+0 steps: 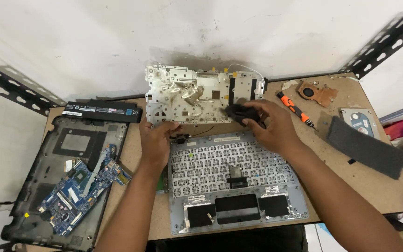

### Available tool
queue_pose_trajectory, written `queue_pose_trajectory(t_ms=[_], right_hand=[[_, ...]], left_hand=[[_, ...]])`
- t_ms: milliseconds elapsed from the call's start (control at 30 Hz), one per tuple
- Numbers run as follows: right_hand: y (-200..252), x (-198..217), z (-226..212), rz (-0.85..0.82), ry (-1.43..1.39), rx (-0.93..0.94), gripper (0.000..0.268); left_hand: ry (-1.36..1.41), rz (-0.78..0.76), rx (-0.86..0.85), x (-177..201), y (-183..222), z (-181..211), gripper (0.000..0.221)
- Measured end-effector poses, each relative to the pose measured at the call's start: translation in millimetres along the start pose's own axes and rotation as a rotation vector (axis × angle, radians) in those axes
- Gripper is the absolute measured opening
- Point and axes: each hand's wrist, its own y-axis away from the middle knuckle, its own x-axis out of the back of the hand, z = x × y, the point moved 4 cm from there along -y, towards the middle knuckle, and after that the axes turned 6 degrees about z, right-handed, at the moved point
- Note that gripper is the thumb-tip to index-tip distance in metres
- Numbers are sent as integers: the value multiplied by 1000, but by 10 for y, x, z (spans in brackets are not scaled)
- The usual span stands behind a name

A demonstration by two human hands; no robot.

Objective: Removing internal screws and prying off a metal shielding plate from a laptop chassis during disassembly.

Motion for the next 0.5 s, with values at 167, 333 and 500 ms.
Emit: queue_pose_trajectory(t_ms=[167,333,500], right_hand=[[-10,-5,1,5,-30,-5,28],[-8,16,30,53,17,36,24],[-9,40,-8,131,-2,130,22]], left_hand=[[6,3,-2,-105,111,157,32],[-15,-6,-14,-189,183,280,32],[-16,-27,-10,-140,95,183,33]])
